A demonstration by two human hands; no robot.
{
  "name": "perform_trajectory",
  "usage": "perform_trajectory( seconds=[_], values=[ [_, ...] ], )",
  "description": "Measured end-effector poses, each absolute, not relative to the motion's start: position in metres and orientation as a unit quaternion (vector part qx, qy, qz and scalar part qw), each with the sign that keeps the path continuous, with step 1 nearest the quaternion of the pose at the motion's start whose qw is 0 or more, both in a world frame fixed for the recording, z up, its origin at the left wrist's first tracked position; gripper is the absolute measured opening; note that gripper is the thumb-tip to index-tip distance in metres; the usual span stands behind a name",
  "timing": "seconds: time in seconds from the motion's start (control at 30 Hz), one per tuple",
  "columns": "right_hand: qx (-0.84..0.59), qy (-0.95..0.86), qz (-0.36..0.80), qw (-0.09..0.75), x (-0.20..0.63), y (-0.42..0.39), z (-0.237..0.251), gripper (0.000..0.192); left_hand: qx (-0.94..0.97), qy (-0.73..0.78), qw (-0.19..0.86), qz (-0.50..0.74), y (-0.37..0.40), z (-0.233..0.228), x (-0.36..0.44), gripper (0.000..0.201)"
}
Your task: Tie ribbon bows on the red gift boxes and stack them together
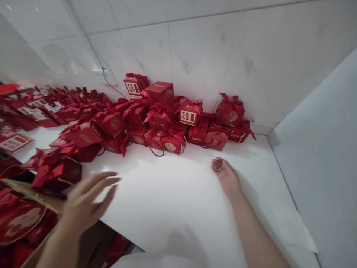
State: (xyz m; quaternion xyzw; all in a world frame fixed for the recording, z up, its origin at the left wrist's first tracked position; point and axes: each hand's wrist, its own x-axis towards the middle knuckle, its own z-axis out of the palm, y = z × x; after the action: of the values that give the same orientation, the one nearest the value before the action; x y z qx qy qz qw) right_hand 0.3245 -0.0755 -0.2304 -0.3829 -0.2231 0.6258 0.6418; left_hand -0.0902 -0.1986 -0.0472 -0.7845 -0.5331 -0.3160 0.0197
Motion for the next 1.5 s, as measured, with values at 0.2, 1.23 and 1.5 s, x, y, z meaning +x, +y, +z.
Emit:
perform_trajectory(
  seconds=[0.2, 1.23, 1.5],
  values=[
    [-0.388, -0.233, 0.614, 0.647, 0.321, -0.076, -0.228, 0.033, -0.829, -0.459, -0.11, -0.3, -0.087, -0.12, -0.004, 0.022],
    [-0.721, -0.499, -0.054, 0.478, 0.316, 0.114, -0.075, 0.109, -0.922, -0.325, -0.151, -0.148, -0.064, -0.187, 0.065, 0.048],
    [-0.76, -0.356, 0.018, 0.543, 0.347, 0.138, -0.078, 0.122, -0.918, -0.32, -0.18, -0.148, -0.058, -0.186, 0.062, 0.046]
  ],
)
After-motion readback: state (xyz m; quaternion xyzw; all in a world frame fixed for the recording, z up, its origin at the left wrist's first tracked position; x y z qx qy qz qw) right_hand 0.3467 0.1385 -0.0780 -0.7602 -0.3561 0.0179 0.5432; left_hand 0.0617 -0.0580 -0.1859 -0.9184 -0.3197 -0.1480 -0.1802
